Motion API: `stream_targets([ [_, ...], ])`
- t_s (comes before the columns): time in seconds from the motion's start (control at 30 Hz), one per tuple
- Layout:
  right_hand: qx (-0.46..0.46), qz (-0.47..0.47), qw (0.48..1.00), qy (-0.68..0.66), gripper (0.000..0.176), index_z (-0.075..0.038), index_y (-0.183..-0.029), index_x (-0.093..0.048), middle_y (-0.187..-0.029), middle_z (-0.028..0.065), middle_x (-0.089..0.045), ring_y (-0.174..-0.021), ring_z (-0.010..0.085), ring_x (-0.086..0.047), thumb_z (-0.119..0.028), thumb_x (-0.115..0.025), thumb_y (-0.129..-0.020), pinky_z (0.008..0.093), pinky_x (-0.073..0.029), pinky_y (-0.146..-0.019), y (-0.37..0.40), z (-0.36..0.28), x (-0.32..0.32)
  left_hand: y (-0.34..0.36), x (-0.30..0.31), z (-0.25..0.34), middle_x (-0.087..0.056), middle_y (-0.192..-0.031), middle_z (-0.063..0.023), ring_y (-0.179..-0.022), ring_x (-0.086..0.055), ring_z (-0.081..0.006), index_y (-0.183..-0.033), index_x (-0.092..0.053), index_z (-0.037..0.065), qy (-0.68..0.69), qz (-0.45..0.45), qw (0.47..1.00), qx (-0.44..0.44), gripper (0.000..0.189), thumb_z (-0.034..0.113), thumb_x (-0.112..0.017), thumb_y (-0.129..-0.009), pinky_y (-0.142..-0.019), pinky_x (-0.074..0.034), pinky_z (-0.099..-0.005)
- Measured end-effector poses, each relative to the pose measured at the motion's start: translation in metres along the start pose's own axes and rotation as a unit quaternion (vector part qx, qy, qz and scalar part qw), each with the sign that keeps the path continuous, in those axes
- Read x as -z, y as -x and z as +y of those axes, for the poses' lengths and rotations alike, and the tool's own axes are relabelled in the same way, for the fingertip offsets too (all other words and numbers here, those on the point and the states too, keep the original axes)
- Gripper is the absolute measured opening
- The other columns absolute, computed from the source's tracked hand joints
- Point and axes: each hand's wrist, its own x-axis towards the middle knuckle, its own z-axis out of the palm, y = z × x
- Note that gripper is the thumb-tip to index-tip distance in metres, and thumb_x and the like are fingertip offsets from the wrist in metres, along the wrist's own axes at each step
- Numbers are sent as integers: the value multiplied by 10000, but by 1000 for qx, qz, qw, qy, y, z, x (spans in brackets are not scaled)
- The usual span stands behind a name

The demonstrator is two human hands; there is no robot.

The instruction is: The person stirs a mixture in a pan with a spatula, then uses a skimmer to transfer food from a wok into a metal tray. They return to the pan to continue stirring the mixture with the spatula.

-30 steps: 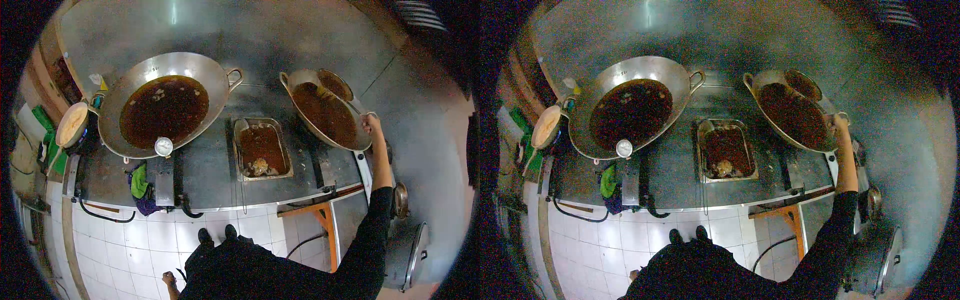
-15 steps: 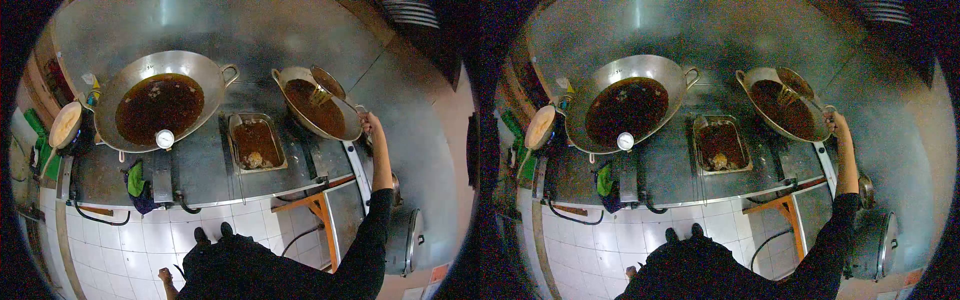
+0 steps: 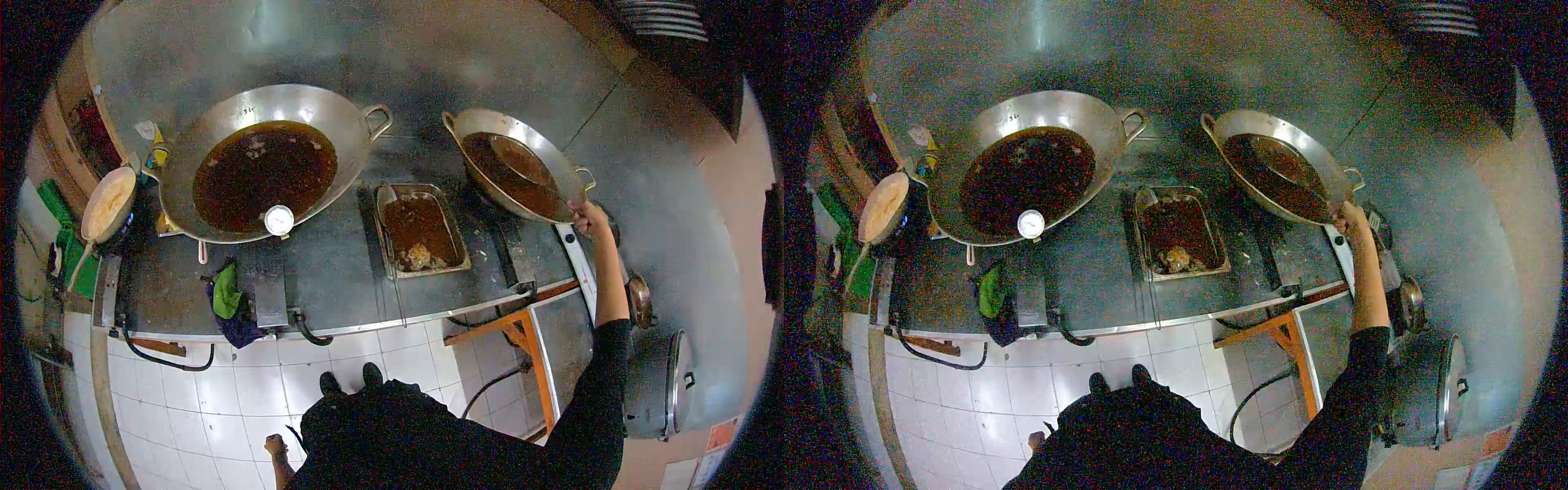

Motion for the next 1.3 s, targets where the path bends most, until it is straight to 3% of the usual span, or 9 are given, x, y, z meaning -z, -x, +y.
stream_targets([
  [0.07,68,104,991,58,187,-71,-872,-564,-525,-30,-420,-341,29,-267,-179,-422,-815,176,-189,-289,-1,-2,3,-1,2,3,-495,-515,-75,-457,-503,-229,-582,-514,98,-1,-3,1000,-10,176,264,-524,-640,-377,-379,-349],
  [0.17,75,145,984,71,233,-56,-924,-568,-544,-25,-433,-345,33,-272,-171,-399,-813,177,-178,-291,46,-40,-18,-2,4,6,-497,-513,-75,-467,-507,-236,-558,-513,109,-1,-6,1000,-30,179,272,-525,-633,-386,-379,-355],
  [0.3,134,94,986,-16,241,-53,-924,-568,-547,-30,-410,-344,39,-256,-188,-397,-821,183,-169,-297,52,-67,1,4,8,12,-499,-511,-73,-481,-513,-246,-527,-511,124,9,-10,998,-60,186,282,-525,-624,-399,-378,-364],
  [0.4,122,100,987,-34,220,-56,-917,-566,-545,-31,-397,-343,41,-243,-203,-433,-822,189,-158,-299,73,-78,-11,3,8,30,-511,-572,-99,-412,-497,-193,-700,-549,21,-27,-30,999,13,175,191,-520,-670,-330,-402,-314],
  [0.43,140,98,985,-22,170,-65,-801,-545,-527,-38,-387,-337,41,-234,-214,-467,-819,196,-146,-291,76,-76,-17,3,10,35,-517,-603,-112,-378,-490,-167,-786,-567,-30,-45,-40,997,49,205,145,-517,-693,-295,-414,-290],
  [0.53,62,95,993,30,147,-87,-713,-482,-499,-49,-369,-326,39,-235,-202,-504,-803,191,-149,-280,59,-59,-9,-3,7,23,-518,-604,-111,-381,-493,-168,-793,-566,-25,-39,-39,997,60,206,150,-518,-695,-297,-415,-289],
  [0.73,33,50,998,18,157,-100,-673,-458,-487,-54,-367,-322,32,-245,-186,-550,-767,171,-170,-279,35,-2,-10,-10,8,12,-521,-605,-109,-388,-499,-170,-808,-563,-15,-26,-33,998,55,209,158,-519,-701,-301,-418,-289],
  [1.03,86,100,991,-38,240,-127,-582,-434,-462,-59,-373,-308,19,-250,-191,-581,-760,179,-181,-262,83,-42,-37,-24,19,16,-524,-606,-106,-397,-508,-173,-830,-558,-1,-28,-34,997,57,214,171,-520,-710,-307,-422,-289],
  [1.3,-14,5,999,-46,160,-133,-689,-450,-507,-74,-361,-337,12,-229,-198,-566,-778,161,-153,-279,77,2,-49,-37,23,25,-528,-607,-104,-405,-517,-176,-850,-554,12,-31,-42,997,55,219,183,-522,-717,-313,-426,-289],
])
